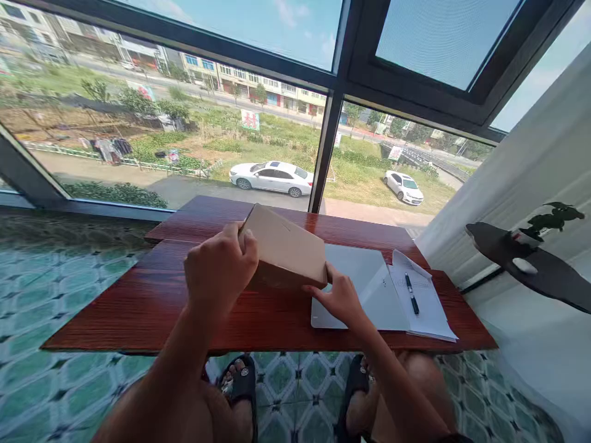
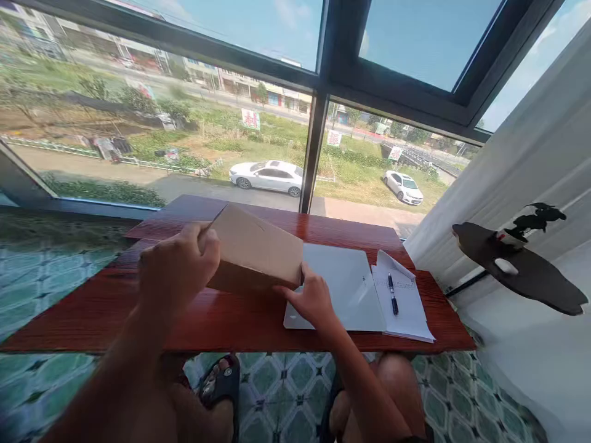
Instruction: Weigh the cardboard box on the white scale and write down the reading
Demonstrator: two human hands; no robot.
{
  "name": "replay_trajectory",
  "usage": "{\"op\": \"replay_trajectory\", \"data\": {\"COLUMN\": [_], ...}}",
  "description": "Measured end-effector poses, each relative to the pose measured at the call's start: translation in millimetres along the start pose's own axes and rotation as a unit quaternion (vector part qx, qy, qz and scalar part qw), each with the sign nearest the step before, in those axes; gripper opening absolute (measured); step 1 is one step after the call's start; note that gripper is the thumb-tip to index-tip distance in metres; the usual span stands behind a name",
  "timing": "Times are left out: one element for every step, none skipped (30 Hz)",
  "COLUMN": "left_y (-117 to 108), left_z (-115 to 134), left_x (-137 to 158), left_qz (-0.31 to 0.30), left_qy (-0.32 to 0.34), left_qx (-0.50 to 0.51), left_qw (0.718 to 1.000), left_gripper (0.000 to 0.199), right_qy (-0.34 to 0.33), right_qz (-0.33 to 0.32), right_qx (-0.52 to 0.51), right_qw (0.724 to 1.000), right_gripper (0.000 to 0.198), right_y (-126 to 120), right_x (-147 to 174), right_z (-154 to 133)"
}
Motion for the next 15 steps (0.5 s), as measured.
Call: {"op": "replay_trajectory", "data": {"left_y": [-1.1, -2.1, -3.2, -4.3, -5.4, -6.5, -7.2, -7.5, -7.4, -6.8, -5.9, -4.7, -3.4, -2.1, -0.7], "left_z": [-1.8, -3.5, -5.4, -7.3, -9.6, -11.6, -13.6, -15.5, -17.5, -19.1, -20.5, -21.9, -23.4, -24.6, -25.6], "left_x": [-0.5, -1.0, -1.6, -2.1, -2.7, -3.3, -4.0, -4.8, -5.8, -6.9, -8.3, -9.8, -11.4, -12.9, -14.4], "left_qz": [-0.005, -0.012, -0.020, -0.029, -0.039, -0.050, -0.063, -0.076, -0.089, -0.101, -0.111, -0.119, -0.124, -0.129, -0.135], "left_qy": [-0.009, -0.018, -0.026, -0.033, -0.041, -0.046, -0.048, -0.051, -0.053, -0.055, -0.056, -0.059, -0.064, -0.069, -0.073], "left_qx": [-0.003, -0.006, -0.009, -0.011, -0.012, -0.013, -0.013, -0.014, -0.016, -0.017, -0.018, -0.018, -0.018, -0.017, -0.017], "left_qw": [1.000, 1.000, 0.999, 0.999, 0.998, 0.998, 0.997, 0.996, 0.994, 0.993, 0.992, 0.991, 0.990, 0.989, 0.988], "left_gripper": [0.059, 0.059, 0.058, 0.058, 0.058, 0.058, 0.058, 0.059, 0.059, 0.059, 0.059, 0.058, 0.058, 0.058, 0.058], "right_qy": [-0.002, -0.004, -0.008, -0.012, -0.019, -0.025, -0.032, -0.038, -0.043, -0.046, -0.047, -0.048, -0.046, -0.043, -0.039], "right_qz": [0.002, 0.003, 0.002, 0.001, -0.004, -0.008, -0.011, -0.014, -0.016, -0.019, -0.022, -0.027, -0.034, -0.041, -0.047], "right_qx": [0.002, 0.004, 0.004, 0.004, 0.001, -0.001, -0.003, -0.004, -0.002, 0.001, 0.004, 0.006, 0.007, 0.006, 0.005], "right_qw": [1.000, 1.000, 1.000, 1.000, 1.000, 1.000, 0.999, 0.999, 0.999, 0.999, 0.999, 0.998, 0.998, 0.998, 0.998], "right_gripper": [0.060, 0.062, 0.064, 0.067, 0.072, 0.077, 0.082, 0.087, 0.092, 0.096, 0.100, 0.103, 0.107, 0.111, 0.114], "right_y": [0.9, 2.0, 3.3, 4.9, 6.8, 9.0, 11.2, 13.5, 15.9, 18.3, 20.7, 23.1, 25.2, 27.0, 28.5], "right_x": [1.1, 2.1, 2.8, 3.3, 3.3, 3.0, 2.4, 1.6, 0.7, -0.3, -1.2, -2.0, -2.7, -3.2, -3.5], "right_z": [-1.5, -3.0, -4.4, -5.5, -6.4, -6.8, -6.8, -6.2, -5.3, -4.1, -2.9, -1.9, -1.1, -0.4, -0.3]}}
Point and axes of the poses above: each hand's wrist, its own x-axis away from the middle knuckle, its own y-axis out of the palm, z = x × y, the point moved 6 cm from there along -x, towards the middle knuckle, and after that the axes turned 15 degrees about -z, right-handed, at the moved point
